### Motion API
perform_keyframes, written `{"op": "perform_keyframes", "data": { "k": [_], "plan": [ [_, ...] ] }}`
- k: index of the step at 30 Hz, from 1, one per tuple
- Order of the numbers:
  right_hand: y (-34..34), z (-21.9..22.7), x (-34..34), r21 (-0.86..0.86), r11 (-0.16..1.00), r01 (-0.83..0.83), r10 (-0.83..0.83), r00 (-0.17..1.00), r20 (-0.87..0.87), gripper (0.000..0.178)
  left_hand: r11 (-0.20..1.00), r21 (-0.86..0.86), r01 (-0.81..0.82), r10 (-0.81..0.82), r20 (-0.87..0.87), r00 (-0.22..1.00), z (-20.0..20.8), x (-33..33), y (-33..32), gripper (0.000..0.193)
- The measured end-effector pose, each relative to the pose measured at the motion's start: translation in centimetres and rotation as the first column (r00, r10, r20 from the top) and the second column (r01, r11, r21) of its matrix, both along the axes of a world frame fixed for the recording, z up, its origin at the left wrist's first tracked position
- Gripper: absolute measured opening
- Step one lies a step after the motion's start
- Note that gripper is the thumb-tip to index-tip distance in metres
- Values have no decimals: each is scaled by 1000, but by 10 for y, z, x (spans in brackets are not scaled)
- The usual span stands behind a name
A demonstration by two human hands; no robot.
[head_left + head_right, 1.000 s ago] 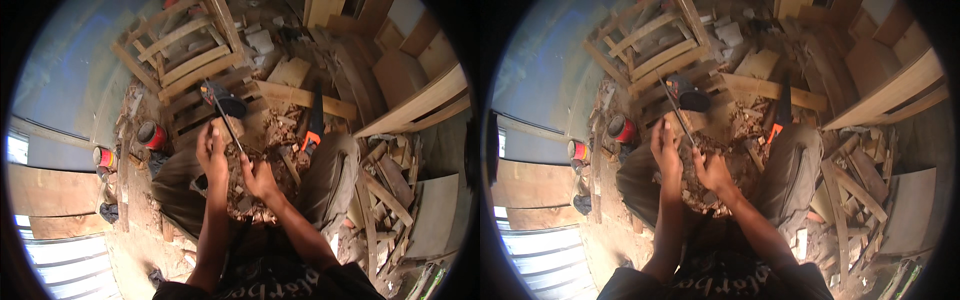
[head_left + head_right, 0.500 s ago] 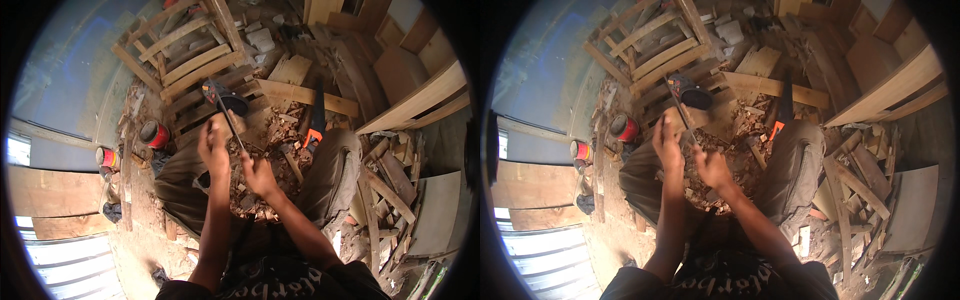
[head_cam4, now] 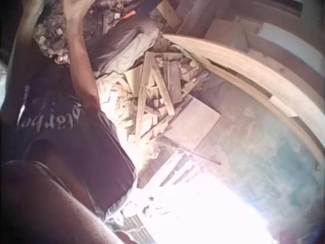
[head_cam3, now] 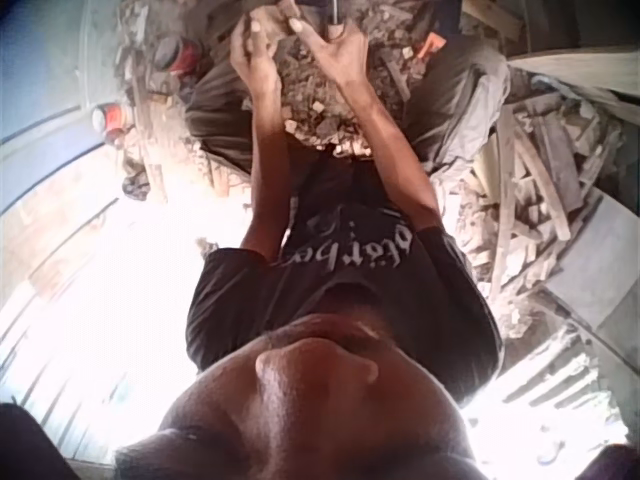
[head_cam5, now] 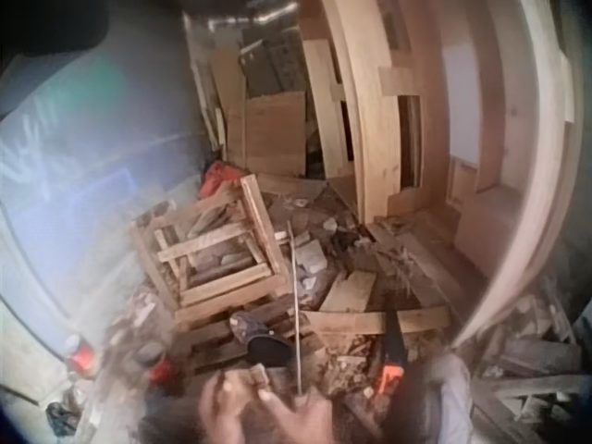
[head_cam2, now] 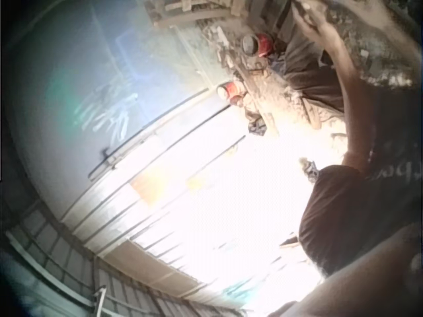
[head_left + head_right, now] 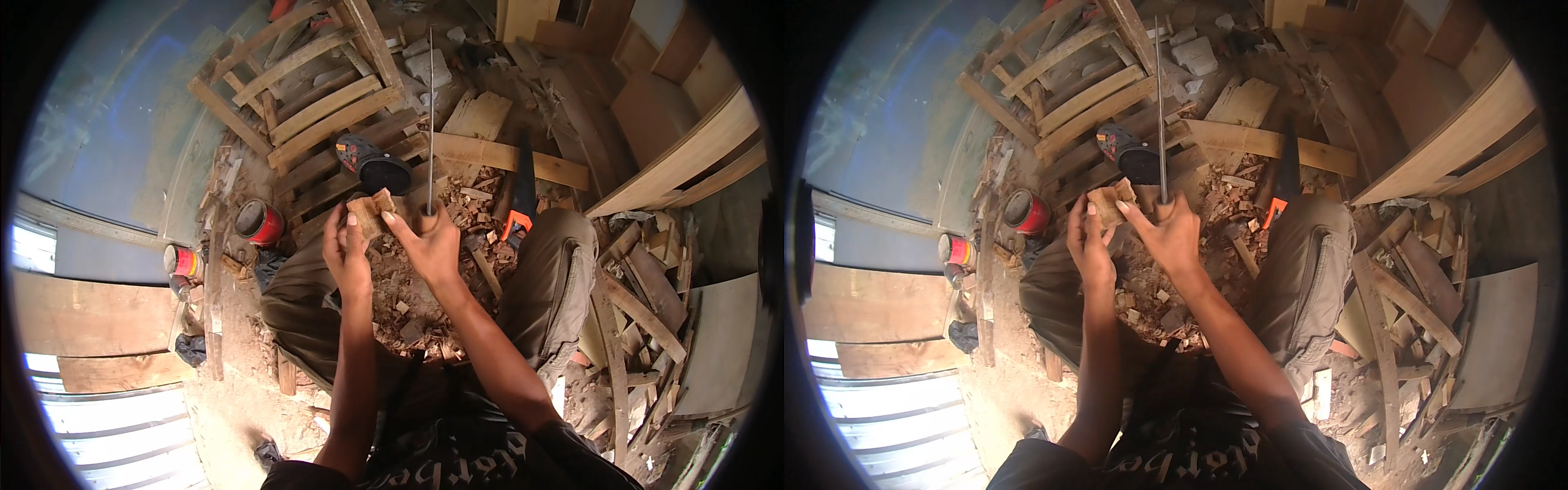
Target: The person sits on the floor and uses a hand saw to cut a small piece of wood. They then switch to a knife to shave and shape the wood piece, repeatedly adjusting its position.
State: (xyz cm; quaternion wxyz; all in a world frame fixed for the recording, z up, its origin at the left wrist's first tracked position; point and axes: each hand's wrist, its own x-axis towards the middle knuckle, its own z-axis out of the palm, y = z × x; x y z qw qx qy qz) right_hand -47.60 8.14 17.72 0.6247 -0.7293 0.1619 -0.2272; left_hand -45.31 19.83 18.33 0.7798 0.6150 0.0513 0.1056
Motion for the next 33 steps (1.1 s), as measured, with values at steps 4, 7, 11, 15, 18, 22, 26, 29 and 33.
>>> {"op": "perform_keyframes", "data": {
  "k": [4, 7, 11, 15, 18, 22, 26, 29, 33],
  "plan": [
    [12, 9, 22, -88, 996, -4, -4, 995, -96, 51, 976, 216, 25, -49, 106, 993, -10, -7, 9, 42],
    [11, -6, 31, 24, 996, -82, 84, 992, -95, 52, 923, 381, -45, -53, 243, 969, -12, -5, 10, 40],
    [20, -46, 44, 382, 896, -225, 186, 973, 138, 40, 912, 409, 14, -111, 215, 970, -10, -9, 20, 42],
    [2, -104, 40, 469, 875, -120, 161, 986, -49, 46, 901, 433, 4, -92, 182, 979, -5, -2, 24, 42],
    [-12, -113, 18, 213, 973, 89, -18, 949, -314, 52, 929, 371, -11, -57, 172, 984, -9, -8, 30, 41],
    [-20, -97, 9, -49, 997, 61, -74, 942, -329, 60, 931, 364, 12, -59, 120, 991, -10, -14, 28, 39],
    [-4, -62, 4, 235, 971, -34, 77, 982, -175, 43, 928, 374, -5, -63, 168, 984, -10, -15, 21, 38],
    [24, -48, 2, 204, 977, -69, 47, 993, 110, 35, 923, 386, 5, -68, 149, 986, -10, -15, 21, 38],
    [22, -37, -5, 269, 937, -224, 231, 973, 6, 31, 962, 272, 1, -39, 136, 990, -12, -15, 21, 38]
  ]
}}
